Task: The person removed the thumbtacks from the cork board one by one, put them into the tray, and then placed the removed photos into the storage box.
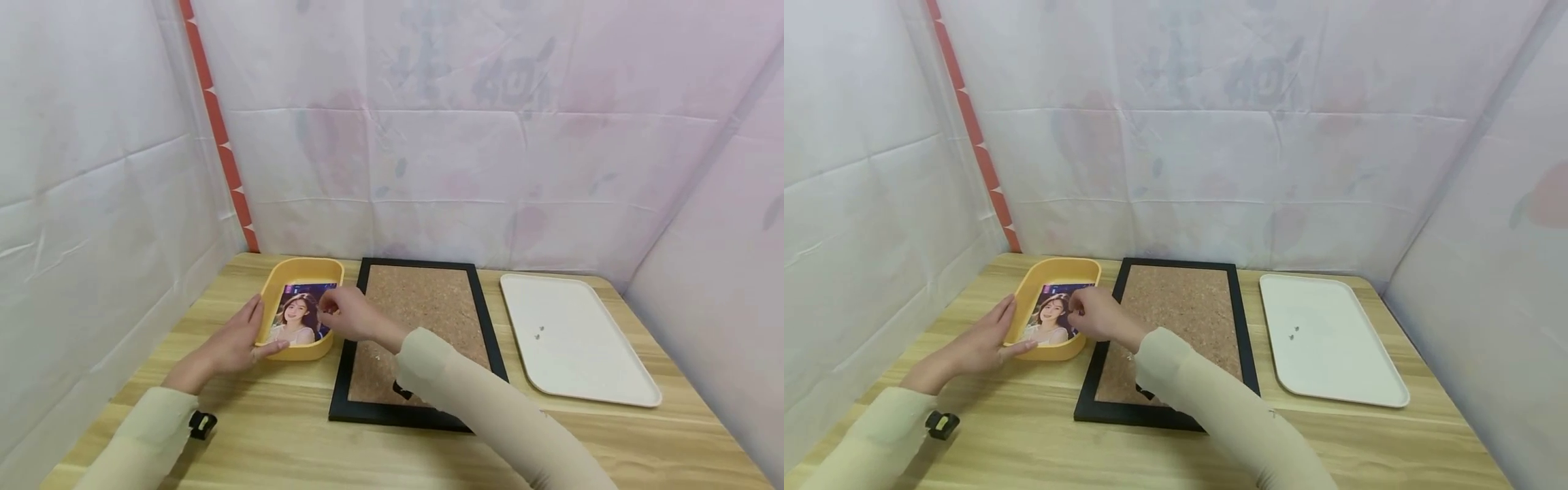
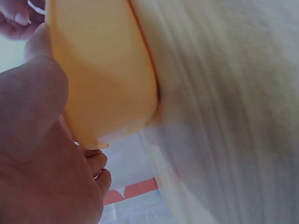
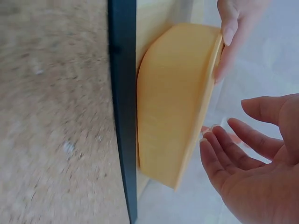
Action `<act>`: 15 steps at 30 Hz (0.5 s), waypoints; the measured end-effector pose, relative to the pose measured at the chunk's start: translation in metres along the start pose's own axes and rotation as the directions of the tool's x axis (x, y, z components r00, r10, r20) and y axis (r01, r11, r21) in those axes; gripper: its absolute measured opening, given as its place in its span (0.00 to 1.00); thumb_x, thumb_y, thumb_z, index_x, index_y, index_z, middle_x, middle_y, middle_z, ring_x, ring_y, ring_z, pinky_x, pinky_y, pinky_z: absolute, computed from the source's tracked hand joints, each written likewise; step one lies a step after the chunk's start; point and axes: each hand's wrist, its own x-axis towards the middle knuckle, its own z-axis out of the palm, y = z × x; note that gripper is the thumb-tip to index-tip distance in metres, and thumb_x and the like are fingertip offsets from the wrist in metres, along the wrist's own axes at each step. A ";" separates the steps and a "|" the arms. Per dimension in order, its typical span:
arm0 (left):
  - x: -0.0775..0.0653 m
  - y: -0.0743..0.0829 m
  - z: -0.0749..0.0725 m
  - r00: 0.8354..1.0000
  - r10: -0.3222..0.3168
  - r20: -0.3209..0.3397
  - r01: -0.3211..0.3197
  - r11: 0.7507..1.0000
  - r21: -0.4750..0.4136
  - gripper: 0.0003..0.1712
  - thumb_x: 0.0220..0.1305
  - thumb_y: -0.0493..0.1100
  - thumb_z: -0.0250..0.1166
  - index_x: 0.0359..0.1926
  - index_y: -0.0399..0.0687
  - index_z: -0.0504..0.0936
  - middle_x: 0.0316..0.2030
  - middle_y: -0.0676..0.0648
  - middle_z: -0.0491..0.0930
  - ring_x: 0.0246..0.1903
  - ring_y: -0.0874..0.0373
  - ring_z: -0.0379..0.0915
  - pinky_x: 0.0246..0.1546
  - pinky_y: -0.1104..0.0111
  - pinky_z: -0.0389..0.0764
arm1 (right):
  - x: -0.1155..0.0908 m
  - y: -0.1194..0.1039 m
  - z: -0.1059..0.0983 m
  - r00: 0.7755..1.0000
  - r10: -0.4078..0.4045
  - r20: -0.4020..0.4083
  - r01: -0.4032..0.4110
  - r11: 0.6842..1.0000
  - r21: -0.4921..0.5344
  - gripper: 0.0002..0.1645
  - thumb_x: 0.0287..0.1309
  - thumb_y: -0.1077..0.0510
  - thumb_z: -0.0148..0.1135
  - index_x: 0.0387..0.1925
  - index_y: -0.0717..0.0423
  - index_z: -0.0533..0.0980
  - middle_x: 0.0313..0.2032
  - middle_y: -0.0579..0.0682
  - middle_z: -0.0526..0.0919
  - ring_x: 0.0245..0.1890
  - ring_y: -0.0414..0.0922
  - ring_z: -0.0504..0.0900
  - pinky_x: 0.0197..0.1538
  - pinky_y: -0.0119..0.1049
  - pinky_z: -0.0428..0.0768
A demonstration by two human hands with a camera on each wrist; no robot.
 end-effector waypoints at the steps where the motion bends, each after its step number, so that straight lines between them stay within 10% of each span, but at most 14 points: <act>1: 0.000 0.000 -0.001 1.000 0.000 0.005 0.000 1.000 -0.006 0.65 0.69 0.69 0.61 0.72 0.13 0.45 0.74 0.17 0.41 0.73 0.21 0.43 0.72 0.37 0.53 | -0.005 -0.001 -0.002 1.000 -0.006 0.004 0.006 1.000 -0.016 0.11 0.70 0.57 0.62 0.47 0.59 0.83 0.43 0.50 0.85 0.44 0.43 0.81 0.49 0.33 0.81; 15: -0.005 -0.004 -0.009 0.999 -0.040 0.013 0.041 0.998 -0.048 0.68 0.65 0.70 0.65 0.73 0.14 0.44 0.73 0.16 0.43 0.71 0.19 0.45 0.70 0.34 0.54 | -0.060 0.015 -0.021 0.999 -0.023 0.035 0.027 0.993 -0.114 0.14 0.72 0.57 0.61 0.52 0.60 0.81 0.51 0.55 0.83 0.55 0.50 0.80 0.59 0.45 0.79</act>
